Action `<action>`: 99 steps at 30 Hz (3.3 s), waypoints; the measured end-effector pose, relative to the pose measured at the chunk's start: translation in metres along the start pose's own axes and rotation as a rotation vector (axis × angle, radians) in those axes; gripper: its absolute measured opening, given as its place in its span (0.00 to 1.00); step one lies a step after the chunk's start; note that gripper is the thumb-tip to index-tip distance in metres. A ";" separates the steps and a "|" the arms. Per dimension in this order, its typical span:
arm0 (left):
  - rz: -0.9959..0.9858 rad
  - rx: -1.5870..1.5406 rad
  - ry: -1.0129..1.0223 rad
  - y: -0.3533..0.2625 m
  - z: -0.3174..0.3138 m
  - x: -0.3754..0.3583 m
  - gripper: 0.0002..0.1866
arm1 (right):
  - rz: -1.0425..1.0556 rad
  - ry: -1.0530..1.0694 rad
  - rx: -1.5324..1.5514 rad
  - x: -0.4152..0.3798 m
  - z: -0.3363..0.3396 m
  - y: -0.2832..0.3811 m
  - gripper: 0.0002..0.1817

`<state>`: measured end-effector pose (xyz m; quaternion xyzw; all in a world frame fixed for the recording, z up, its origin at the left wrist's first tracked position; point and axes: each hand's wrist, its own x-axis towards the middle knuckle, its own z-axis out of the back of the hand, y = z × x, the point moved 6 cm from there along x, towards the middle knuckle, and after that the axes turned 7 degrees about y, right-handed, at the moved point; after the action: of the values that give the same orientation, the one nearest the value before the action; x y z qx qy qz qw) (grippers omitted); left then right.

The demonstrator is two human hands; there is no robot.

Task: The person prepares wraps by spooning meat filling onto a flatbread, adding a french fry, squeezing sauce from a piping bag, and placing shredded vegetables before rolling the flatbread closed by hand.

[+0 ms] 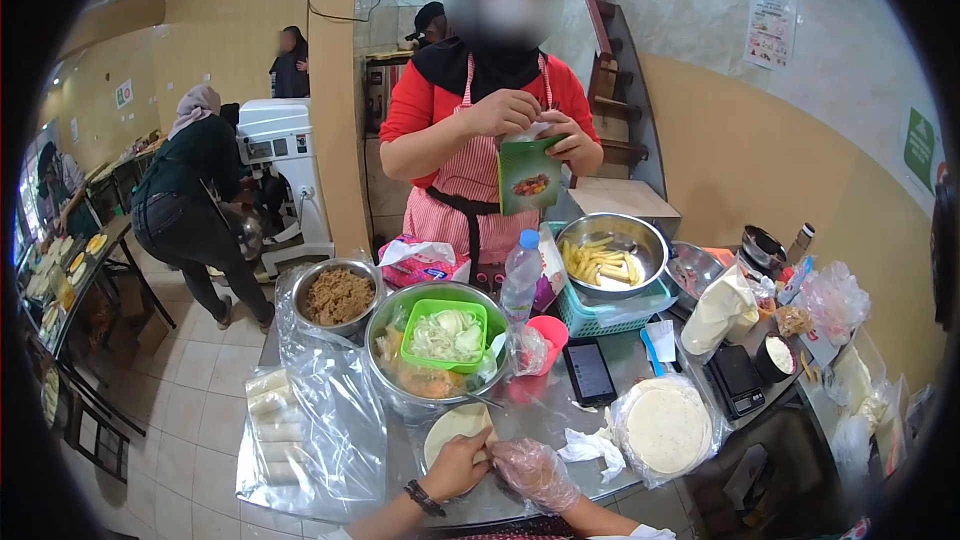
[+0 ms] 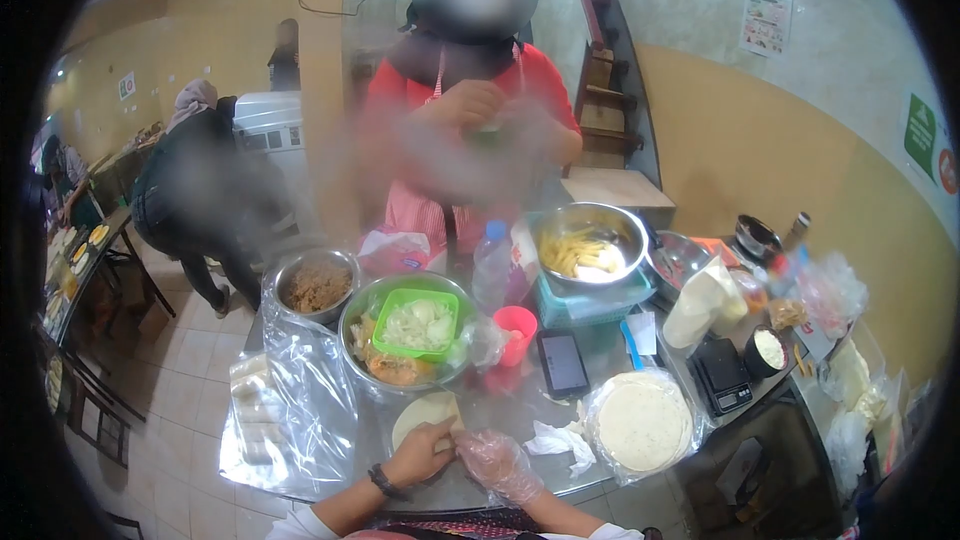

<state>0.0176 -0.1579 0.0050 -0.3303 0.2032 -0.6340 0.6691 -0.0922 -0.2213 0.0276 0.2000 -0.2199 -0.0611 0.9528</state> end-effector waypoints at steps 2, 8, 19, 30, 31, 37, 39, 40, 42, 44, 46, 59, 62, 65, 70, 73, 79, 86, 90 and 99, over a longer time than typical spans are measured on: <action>0.080 -0.104 0.002 0.002 0.002 0.001 0.30 | -0.029 0.027 -0.017 0.002 0.008 0.010 0.18; -0.100 -0.031 0.030 0.015 -0.009 0.005 0.19 | -0.053 0.064 0.147 -0.001 0.014 0.013 0.33; 0.029 0.353 0.090 0.003 -0.006 -0.002 0.11 | -0.047 0.182 0.230 -0.005 0.018 0.017 0.30; 0.007 0.445 -0.060 -0.004 -0.001 0.000 0.16 | -0.146 0.205 0.864 -0.004 0.021 -0.005 0.44; 0.056 0.458 0.016 0.004 -0.010 -0.003 0.18 | -0.127 0.096 1.125 -0.006 0.012 -0.014 0.47; 0.069 0.416 0.084 0.013 -0.006 -0.004 0.24 | -0.273 -0.074 1.131 -0.009 0.011 -0.032 0.55; 0.061 0.376 0.099 0.013 -0.005 -0.001 0.25 | -0.192 0.036 0.711 -0.010 0.004 -0.035 0.52; 0.058 0.343 0.093 0.013 -0.004 0.001 0.25 | -0.197 0.042 0.715 -0.008 0.004 -0.035 0.52; 0.055 0.310 0.086 0.009 0.001 0.003 0.25 | -0.144 0.196 0.426 -0.002 0.003 -0.022 0.40; 0.123 0.326 0.216 0.008 0.003 0.006 0.27 | -0.146 0.260 0.405 0.008 0.008 -0.006 0.41; 0.121 0.350 0.182 0.012 -0.001 0.000 0.27 | -0.132 0.312 0.372 0.012 -0.002 -0.002 0.43; 0.380 -0.472 -0.151 0.022 0.002 -0.084 0.16 | 0.093 0.410 -0.137 0.017 -0.027 0.008 0.37; 0.603 -0.909 -0.157 0.026 -0.011 -0.096 0.16 | 0.109 0.474 -0.145 0.022 -0.028 0.015 0.36; 0.739 -1.330 -0.242 0.020 -0.017 -0.102 0.16 | 0.235 0.401 -0.170 0.021 -0.030 0.018 0.35; 0.731 -1.757 -0.238 0.043 -0.045 -0.105 0.13 | 0.303 0.355 -0.209 0.016 -0.044 0.014 0.33; 0.900 -1.608 -0.398 0.045 -0.041 -0.104 0.12 | 0.327 0.300 -0.177 0.016 -0.044 0.014 0.31; 1.034 -1.282 -0.420 0.051 -0.034 -0.101 0.11 | 0.291 0.414 -0.166 0.024 -0.035 0.021 0.29; 1.033 -1.114 -0.556 0.041 -0.024 -0.094 0.10 | 0.290 0.262 -0.139 0.023 -0.027 0.019 0.27; 0.868 -0.812 -0.676 0.037 -0.020 -0.085 0.11 | 0.360 0.327 -0.261 0.025 -0.039 0.017 0.22; 0.791 -0.343 -0.815 0.006 -0.009 -0.084 0.08 | 0.139 0.457 0.140 0.029 -0.006 0.004 0.31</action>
<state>0.0062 -0.0776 -0.0184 -0.5497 0.1371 -0.1167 0.8158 -0.0638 -0.2215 0.0356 0.2588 -0.0158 0.0667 0.9635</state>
